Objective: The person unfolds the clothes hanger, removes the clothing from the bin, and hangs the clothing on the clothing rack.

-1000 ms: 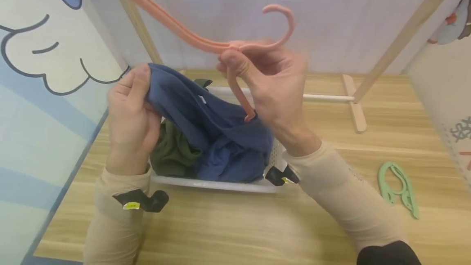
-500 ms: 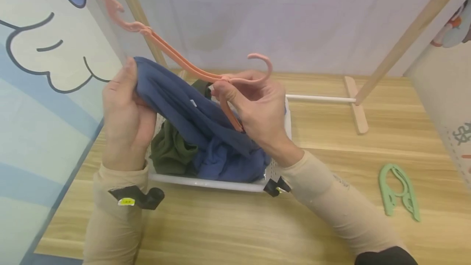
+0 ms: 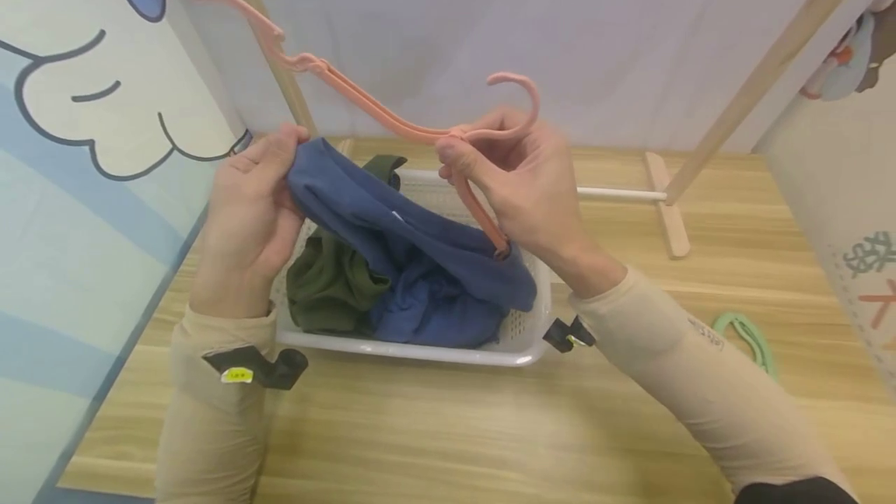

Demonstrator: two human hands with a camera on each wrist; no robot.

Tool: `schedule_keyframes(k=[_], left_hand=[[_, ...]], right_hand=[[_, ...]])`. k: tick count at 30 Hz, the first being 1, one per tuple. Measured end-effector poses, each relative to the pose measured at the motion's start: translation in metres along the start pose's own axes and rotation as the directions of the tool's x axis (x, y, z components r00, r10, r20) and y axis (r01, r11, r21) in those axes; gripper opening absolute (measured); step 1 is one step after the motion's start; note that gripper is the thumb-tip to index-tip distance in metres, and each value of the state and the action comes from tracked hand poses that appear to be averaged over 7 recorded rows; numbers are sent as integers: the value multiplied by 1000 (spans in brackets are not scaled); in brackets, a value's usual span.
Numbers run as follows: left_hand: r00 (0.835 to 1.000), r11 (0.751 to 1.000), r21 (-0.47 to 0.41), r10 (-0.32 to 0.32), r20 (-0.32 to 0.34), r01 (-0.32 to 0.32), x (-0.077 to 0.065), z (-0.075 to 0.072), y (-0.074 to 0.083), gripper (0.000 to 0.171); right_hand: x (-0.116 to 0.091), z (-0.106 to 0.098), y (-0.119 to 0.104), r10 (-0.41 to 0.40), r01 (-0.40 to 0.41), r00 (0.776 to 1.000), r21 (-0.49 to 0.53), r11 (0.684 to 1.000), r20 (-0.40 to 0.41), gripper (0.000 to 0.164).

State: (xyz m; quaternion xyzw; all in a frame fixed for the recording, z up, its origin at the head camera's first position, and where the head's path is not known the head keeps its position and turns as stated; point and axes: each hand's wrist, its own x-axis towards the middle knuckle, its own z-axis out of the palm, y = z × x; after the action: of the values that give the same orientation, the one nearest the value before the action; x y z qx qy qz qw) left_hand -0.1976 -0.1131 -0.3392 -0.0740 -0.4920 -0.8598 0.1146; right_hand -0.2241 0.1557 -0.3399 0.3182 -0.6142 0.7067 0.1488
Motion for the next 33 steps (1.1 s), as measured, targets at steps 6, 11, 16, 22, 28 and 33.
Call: schedule_keyframes(k=[6,11,16,22,28,33], left_hand=[[994,996,91,-12,106,2,3,-11,0,31],[987,982,186,12,162,-42,4,-17,2,34],[981,916,368,108,163,-161,4,-13,0,29],[967,832,497,180,181,-248,7,-8,-4,14],[956,828,481,225,186,-288,10,-8,-10,11],[950,861,401,282,136,-313,14,-11,-15,8]], right_hand=[[6,-9,-1,10,-10,1000,-8,1000,3,14],[13,-13,-5,16,-15,999,-53,998,27,10],[19,-18,-15,29,-26,998,-55,998,48,10],[23,-26,-22,0,4,999,-73,997,50,12],[24,-37,-28,29,-26,999,-71,997,41,14],[23,-50,-37,52,-48,998,-90,995,45,15]])
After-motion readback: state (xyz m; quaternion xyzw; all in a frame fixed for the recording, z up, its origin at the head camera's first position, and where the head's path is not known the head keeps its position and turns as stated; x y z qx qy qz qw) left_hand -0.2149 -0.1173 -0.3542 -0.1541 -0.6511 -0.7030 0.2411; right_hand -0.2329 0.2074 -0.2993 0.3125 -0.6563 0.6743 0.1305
